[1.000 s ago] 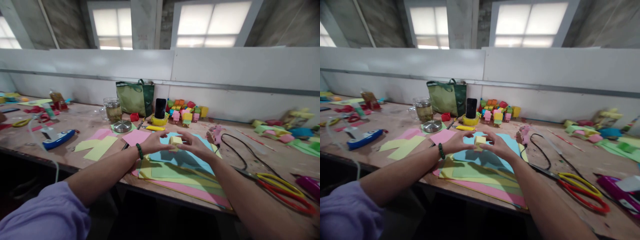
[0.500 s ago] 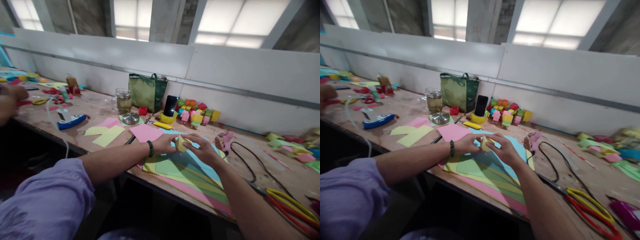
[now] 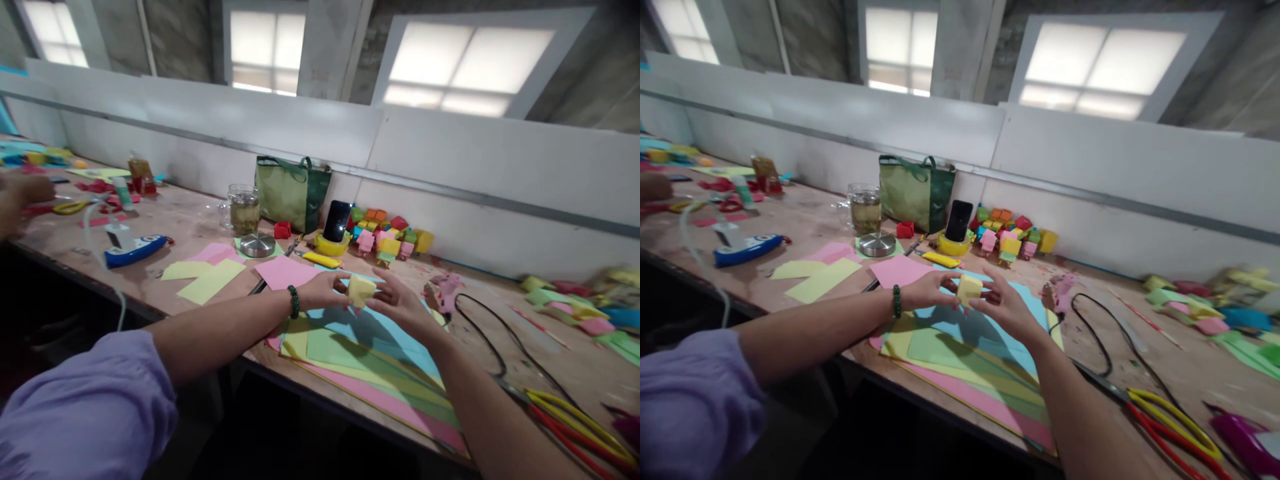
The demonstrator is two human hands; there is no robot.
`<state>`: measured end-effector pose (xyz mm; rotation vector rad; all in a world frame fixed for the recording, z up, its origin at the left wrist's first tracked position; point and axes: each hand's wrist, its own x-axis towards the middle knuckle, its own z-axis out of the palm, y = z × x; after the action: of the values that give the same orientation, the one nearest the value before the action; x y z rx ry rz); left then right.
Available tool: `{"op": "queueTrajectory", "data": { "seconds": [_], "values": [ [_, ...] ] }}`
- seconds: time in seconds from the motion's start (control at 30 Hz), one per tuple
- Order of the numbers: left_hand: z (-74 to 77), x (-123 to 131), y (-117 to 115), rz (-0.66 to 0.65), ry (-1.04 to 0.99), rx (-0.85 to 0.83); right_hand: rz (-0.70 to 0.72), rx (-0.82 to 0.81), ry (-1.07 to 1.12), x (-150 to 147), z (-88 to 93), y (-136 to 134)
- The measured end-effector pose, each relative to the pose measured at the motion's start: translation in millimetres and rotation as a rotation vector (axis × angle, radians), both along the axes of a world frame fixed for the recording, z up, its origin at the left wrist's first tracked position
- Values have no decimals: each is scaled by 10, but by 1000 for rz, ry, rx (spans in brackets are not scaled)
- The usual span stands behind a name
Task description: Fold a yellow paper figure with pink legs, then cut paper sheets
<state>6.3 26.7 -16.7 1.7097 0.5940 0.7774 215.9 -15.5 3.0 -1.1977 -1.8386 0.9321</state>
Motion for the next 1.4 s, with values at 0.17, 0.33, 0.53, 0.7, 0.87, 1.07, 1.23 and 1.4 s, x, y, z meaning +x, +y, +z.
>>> {"op": "queueTrajectory", "data": {
  "seconds": [0.17,0.33,0.53,0.7,0.87,1.07,1.23,1.4],
  "values": [
    [-5,-3,42,-22,-151,-159,48,-17,101,-111,20,-37],
    [28,6,-42,53,-66,99,34,1,186,-138,9,-40],
    [92,26,-145,315,-5,516,83,86,243,-134,-16,-28],
    [116,36,-185,322,-2,562,2,253,-7,-120,-8,-27],
    [115,60,-206,298,-83,505,23,186,54,-125,35,-48],
    [157,71,-244,341,-73,526,102,15,237,-158,60,-83],
    [205,7,-239,442,20,745,92,110,186,34,95,-67],
    [257,-53,-261,457,90,849,-5,311,41,124,237,-158]
  ]
}}
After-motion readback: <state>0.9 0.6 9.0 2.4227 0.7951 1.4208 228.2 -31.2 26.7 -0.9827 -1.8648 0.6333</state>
